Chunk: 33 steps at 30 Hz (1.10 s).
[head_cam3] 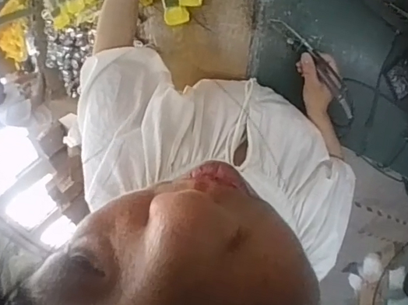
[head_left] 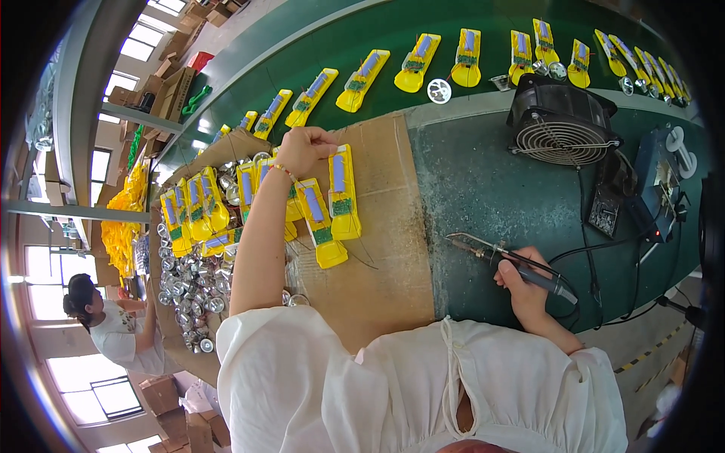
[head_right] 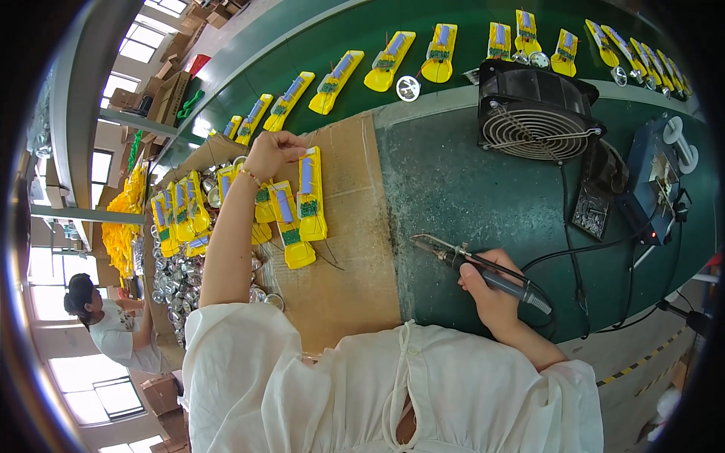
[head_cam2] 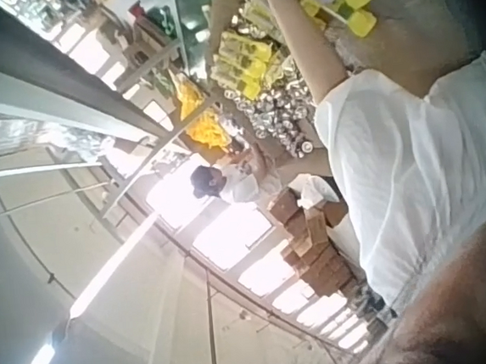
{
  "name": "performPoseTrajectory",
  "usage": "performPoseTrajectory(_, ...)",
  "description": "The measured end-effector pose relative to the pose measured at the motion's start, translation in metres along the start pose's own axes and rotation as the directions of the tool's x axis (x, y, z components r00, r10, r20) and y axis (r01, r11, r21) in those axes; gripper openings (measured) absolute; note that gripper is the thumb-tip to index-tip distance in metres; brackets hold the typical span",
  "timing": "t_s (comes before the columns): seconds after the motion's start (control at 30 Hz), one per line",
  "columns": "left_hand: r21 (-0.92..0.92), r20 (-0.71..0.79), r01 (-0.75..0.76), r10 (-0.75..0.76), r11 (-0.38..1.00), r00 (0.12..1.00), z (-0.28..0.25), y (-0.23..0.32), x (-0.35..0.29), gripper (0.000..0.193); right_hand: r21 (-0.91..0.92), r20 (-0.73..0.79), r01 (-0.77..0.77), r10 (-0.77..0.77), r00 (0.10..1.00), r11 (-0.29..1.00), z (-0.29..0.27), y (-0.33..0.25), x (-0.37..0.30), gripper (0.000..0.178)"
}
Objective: Soldering wires onto circuit boards for solar-powered lights on an assembly line.
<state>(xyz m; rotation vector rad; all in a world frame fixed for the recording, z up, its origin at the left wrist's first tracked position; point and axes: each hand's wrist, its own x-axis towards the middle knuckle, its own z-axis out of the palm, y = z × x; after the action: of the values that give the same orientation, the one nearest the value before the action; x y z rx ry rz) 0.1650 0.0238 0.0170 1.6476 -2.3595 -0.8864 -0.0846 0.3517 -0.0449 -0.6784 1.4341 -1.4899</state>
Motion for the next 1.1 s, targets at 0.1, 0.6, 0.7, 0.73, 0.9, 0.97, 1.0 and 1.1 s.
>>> performPoseTrajectory(0.1,0.067,-0.009,-0.026,0.026,0.997,1.000,-0.002,-0.004,-0.001,0.013,0.017,-0.003,-0.003,0.003,1.000,1.000,0.001,-0.001,-0.001,0.011)
performPoseTrajectory(0.6,-0.171,0.056,0.007,0.003,0.985,0.998,0.010,-0.002,0.011,0.011,0.052,0.000,0.008,-0.008,1.000,0.999,-0.003,0.001,-0.005,0.012)
performPoseTrajectory(0.7,-0.100,0.043,0.003,0.001,0.995,0.999,0.012,0.000,0.012,0.011,0.067,-0.006,0.004,-0.004,1.000,0.998,-0.002,0.002,-0.003,0.012)
performPoseTrajectory(0.73,-0.105,0.038,0.010,-0.006,0.994,0.999,0.013,0.000,0.012,0.010,0.071,-0.001,0.000,0.000,1.000,0.997,-0.002,0.001,-0.002,0.011)
performPoseTrajectory(0.9,-0.065,0.045,0.020,-0.017,0.998,0.999,0.015,-0.012,0.015,0.012,0.042,0.004,-0.014,0.014,1.000,0.999,-0.002,-0.002,-0.001,0.011)
performPoseTrajectory(0.97,-0.054,0.040,0.016,-0.014,0.998,0.999,0.014,-0.012,0.014,0.012,0.056,0.010,-0.016,0.015,1.000,0.998,-0.001,-0.002,-0.002,0.011)
performPoseTrajectory(1.0,-0.009,0.040,0.015,-0.015,1.000,0.999,0.012,-0.010,0.012,0.012,0.054,0.015,-0.015,0.014,1.000,0.998,-0.001,-0.003,-0.002,0.011)
performPoseTrajectory(1.1,0.120,-0.031,-0.041,0.045,0.992,0.998,0.011,0.004,-0.003,0.011,-0.011,0.037,-0.013,0.014,0.999,1.000,0.001,-0.005,-0.002,0.011)
